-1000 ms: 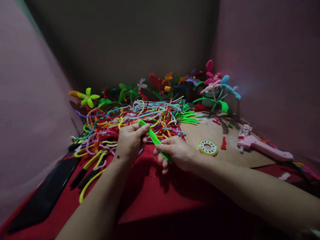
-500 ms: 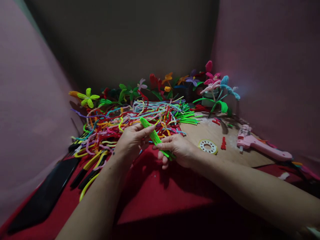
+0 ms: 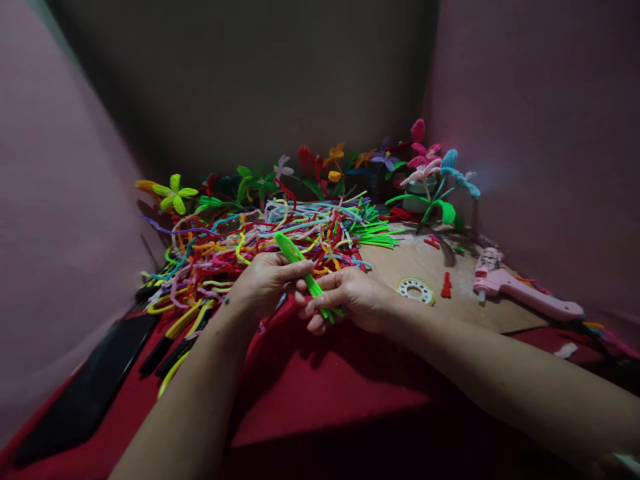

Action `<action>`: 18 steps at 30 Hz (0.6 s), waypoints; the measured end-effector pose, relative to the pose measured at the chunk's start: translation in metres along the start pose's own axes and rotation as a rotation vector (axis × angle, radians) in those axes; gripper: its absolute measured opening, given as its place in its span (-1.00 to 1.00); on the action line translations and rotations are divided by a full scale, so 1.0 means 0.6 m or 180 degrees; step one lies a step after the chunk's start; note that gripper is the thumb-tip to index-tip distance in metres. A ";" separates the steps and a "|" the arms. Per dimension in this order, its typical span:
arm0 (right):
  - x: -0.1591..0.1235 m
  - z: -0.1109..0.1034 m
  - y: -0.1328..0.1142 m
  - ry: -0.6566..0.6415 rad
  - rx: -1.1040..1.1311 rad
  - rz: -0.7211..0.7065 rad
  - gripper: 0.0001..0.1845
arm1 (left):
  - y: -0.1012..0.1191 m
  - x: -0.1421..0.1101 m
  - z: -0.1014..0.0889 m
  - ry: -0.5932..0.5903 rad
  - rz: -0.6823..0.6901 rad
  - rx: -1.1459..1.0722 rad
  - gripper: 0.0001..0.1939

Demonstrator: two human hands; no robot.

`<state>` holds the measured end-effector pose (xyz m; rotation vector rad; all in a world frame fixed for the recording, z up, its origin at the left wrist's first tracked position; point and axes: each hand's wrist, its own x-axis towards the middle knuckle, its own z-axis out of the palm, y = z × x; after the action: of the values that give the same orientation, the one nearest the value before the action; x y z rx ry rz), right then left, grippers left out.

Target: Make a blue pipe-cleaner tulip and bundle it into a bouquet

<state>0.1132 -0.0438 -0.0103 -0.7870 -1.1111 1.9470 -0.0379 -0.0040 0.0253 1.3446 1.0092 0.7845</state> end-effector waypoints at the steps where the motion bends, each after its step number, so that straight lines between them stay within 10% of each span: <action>1: 0.000 0.001 0.000 -0.0013 0.0034 0.0008 -0.88 | 0.000 0.001 -0.001 0.0012 -0.0005 0.0036 -0.79; 18: -0.001 0.004 -0.002 0.0487 -0.0272 -0.0319 -0.84 | 0.003 0.000 -0.003 0.0189 0.0069 0.0181 -0.71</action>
<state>0.1119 -0.0447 -0.0079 -0.8932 -1.1250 1.7361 -0.0395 -0.0028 0.0269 1.3898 1.0722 0.8215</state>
